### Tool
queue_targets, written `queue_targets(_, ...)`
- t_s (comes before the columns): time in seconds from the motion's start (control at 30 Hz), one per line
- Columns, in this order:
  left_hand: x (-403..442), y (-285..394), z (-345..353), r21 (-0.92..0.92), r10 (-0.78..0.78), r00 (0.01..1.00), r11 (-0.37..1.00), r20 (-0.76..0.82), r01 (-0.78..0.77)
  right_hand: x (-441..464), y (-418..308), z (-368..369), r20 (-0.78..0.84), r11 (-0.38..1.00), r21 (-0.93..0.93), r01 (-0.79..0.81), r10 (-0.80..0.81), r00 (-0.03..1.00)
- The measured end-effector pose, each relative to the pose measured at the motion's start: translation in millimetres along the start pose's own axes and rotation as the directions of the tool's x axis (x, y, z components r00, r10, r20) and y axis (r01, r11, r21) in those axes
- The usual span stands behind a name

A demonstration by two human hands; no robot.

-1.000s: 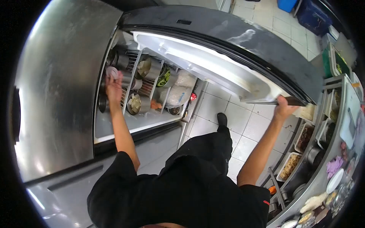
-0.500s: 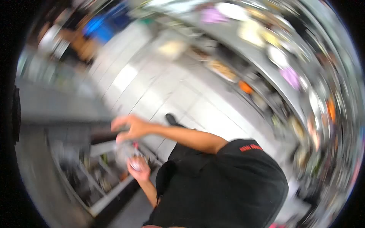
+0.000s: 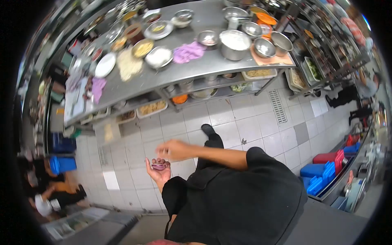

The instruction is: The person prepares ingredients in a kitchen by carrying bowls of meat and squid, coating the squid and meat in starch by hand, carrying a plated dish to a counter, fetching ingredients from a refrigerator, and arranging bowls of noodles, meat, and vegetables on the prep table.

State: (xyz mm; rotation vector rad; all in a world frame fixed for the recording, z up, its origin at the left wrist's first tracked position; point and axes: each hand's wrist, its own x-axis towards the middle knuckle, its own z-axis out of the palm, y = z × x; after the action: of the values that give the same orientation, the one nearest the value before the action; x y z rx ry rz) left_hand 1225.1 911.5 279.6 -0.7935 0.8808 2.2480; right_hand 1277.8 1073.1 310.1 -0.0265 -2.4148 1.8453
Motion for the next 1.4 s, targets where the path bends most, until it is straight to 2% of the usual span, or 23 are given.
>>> queue_targets(0.03,14.6,-10.1,17.6,-0.011,-0.072,0.991,0.997,0.11,0.074,6.2,19.2,-52.8,-0.202,0.997,-0.068,-0.024,0.009,0.979)
queue_targets(0.07,30.6,-21.2,35.6,-0.02,-0.14,0.967,0.989,0.214,0.147,16.5,60.4,-113.0,-0.521,0.994,-0.072,0.087,-0.112,0.847)
queue_targets(0.1,49.2,-32.5,50.2,-0.005,-0.145,0.966,0.989,0.214,0.15,16.3,58.3,-196.3,-0.584,0.923,-0.382,0.041,-0.275,0.764)
queue_targets(0.13,71.7,-48.1,64.3,-0.001,-0.198,0.948,0.979,0.251,0.204,6.6,48.7,-266.5,-0.748,0.933,-0.153,-0.326,0.107,0.655)
queue_targets(0.17,90.2,-64.6,82.9,-0.001,-0.242,0.926,0.968,0.289,0.253,1.7,76.9,-335.3,-0.862,0.917,-0.26,-0.302,-0.08,0.5)
queue_targets(0.2,102.0,-79.2,107.7,-0.002,-0.234,0.932,0.97,0.278,0.244,-11.9,91.6,-405.3,-0.87,0.908,-0.266,-0.323,-0.082,0.486)
queue_targets(0.27,124.4,-108.3,161.2,0.157,-0.355,0.846,0.935,0.398,0.319,-41.1,122.9,-512.3,-0.946,0.845,-0.265,-0.464,-0.135,0.294)
queue_targets(0.33,131.0,-124.9,219.2,0.203,-0.408,0.804,0.913,0.433,0.354,-75.7,160.2,-598.3,-0.956,0.724,-0.286,-0.628,-0.165,0.244)
queue_targets(0.47,141.5,-153.9,305.6,0.258,-0.368,0.788,0.927,0.493,0.272,-92.3,241.8,-714.0,-0.976,0.567,-0.191,-0.802,-0.02,0.219)
queue_targets(0.5,147.0,-157.2,315.0,0.252,-0.379,0.771,0.924,0.512,0.287,-95.2,271.6,-739.9,-0.947,0.343,-0.3,-0.89,0.004,0.321)
queue_targets(0.53,148.1,-161.3,324.7,0.214,-0.335,0.797,0.941,0.503,0.261,-91.5,291.5,-754.8,-0.926,0.259,-0.367,-0.893,-0.016,0.376)
queue_targets(0.63,144.9,-159.5,336.7,0.206,-0.338,0.858,0.938,0.387,0.278,-89.3,334.6,-791.6,-0.765,0.387,-0.624,-0.679,-0.479,0.43)
queue_targets(0.73,155.6,-147.8,317.2,0.11,-0.237,0.874,0.971,0.423,0.211,-65.0,300.9,-796.5,-0.93,0.216,-0.368,-0.904,-0.062,0.364)
queue_targets(0.8,159.6,-148.4,309.8,0.144,-0.285,0.858,0.958,0.428,0.247,-54.2,268.4,-794.5,-0.957,0.184,-0.273,-0.944,0.054,0.287)
queue_targets(0.9,162.1,-134.5,303.4,0.102,-0.191,0.936,0.981,0.296,0.167,-59.6,240.1,-779.5,-0.955,0.365,-0.291,-0.884,-0.056,0.291)
queue_targets(0.93,162.6,-131.9,305.0,0.11,-0.158,0.956,0.985,0.247,0.134,-80.0,275.5,-799.9,-0.837,0.23,-0.512,-0.828,-0.35,0.42)
queue_targets(0.97,163.8,-128.2,305.9,0.128,-0.161,0.953,0.983,0.258,0.131,-103.5,314.9,-835.6,-0.781,0.1,-0.584,-0.805,-0.337,0.525)
queue_targets(1.03,169.3,-124.9,307.1,0.178,-0.214,0.936,0.97,0.28,0.168,-82.2,226.4,-789.2,-0.943,0.386,-0.316,-0.866,-0.227,0.243)
queue_targets(1.17,186.5,-114.8,317.1,0.2,-0.224,0.91,0.966,0.349,0.162,-115.8,174.3,-749.3,-0.989,0.509,-0.115,-0.853,-0.143,0.048)
queue_targets(1.23,196.4,-116.2,323.6,0.22,-0.247,0.891,0.96,0.381,0.172,-144.3,156.1,-744.7,-0.968,0.766,0.251,-0.592,0.195,-0.158)
queue_targets(1.33,204.3,-123.2,339.4,0.299,-0.232,0.907,0.946,0.352,0.126,-188.9,135.2,-751.1,-0.967,0.65,0.172,-0.74,-0.03,-0.252)
queue_targets(1.37,207.0,-127.0,341.8,0.297,-0.229,0.913,0.946,0.337,0.128,-215.9,161.7,-768.2,-0.972,0.46,0.11,-0.881,-0.136,-0.193)
queue_targets(1.4,211.2,-132.4,346.0,0.301,-0.238,0.909,0.944,0.342,0.134,-220.4,175.0,-772.1,-0.969,0.458,0.115,-0.881,-0.142,-0.201)
